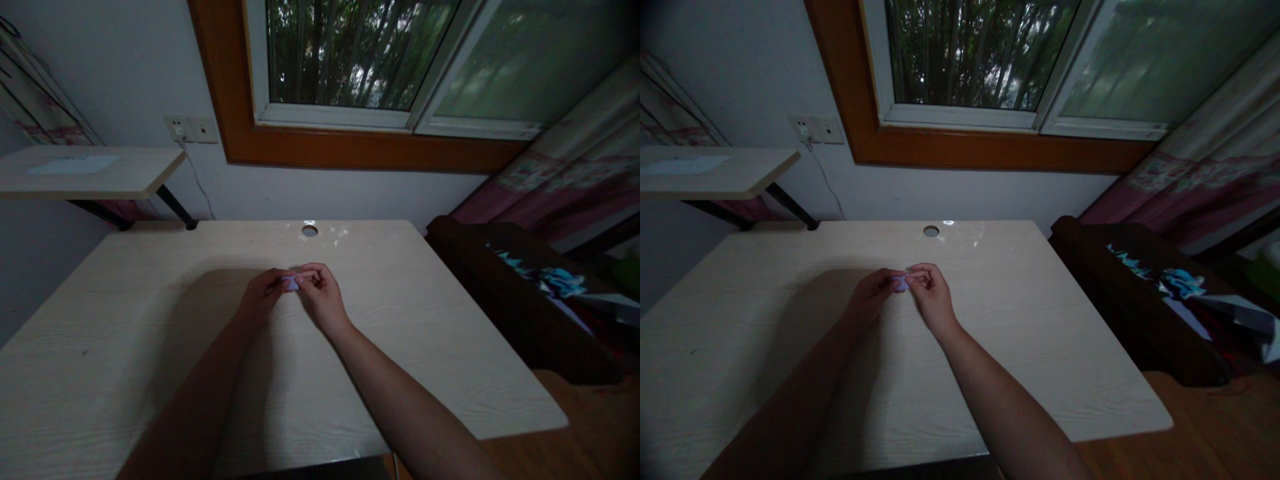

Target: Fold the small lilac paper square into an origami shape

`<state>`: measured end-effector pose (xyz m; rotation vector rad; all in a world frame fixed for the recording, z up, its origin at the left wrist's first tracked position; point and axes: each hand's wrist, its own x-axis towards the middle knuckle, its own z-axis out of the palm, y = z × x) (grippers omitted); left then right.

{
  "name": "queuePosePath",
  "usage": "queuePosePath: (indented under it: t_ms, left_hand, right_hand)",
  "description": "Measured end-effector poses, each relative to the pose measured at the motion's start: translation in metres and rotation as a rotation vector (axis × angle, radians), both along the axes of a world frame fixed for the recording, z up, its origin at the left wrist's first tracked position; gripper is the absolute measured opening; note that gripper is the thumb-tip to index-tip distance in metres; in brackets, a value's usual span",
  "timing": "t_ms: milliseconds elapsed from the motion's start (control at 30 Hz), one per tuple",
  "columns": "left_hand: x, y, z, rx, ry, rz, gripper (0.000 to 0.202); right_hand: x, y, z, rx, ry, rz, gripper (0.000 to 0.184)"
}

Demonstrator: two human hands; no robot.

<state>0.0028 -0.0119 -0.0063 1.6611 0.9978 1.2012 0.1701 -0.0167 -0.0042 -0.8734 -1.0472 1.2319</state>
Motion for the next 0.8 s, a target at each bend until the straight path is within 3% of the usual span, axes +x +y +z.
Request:
queuePosePath:
  t_ms: [267, 567, 800]
  left_hand:
    - [-0.0022, -0.001, 0.0033, 0.123, 0.141, 0.025, 0.027]
    - [0.0042, -0.0012, 0.0065, 0.067, 0.225, 0.128, 0.023]
    - [0.0005, 0.0039, -0.0011, -0.045, -0.022, 0.077, 0.028]
  right_hand:
    - [-0.0009, 0.0011, -0.0063, 0.002, -0.062, -0.033, 0.026]
    - [0.0, 0.0004, -0.0043, -0.012, -0.094, -0.062, 0.027]
    - [-0.0012, 0.0018, -0.0066, -0.011, -0.054, -0.016, 0.031]
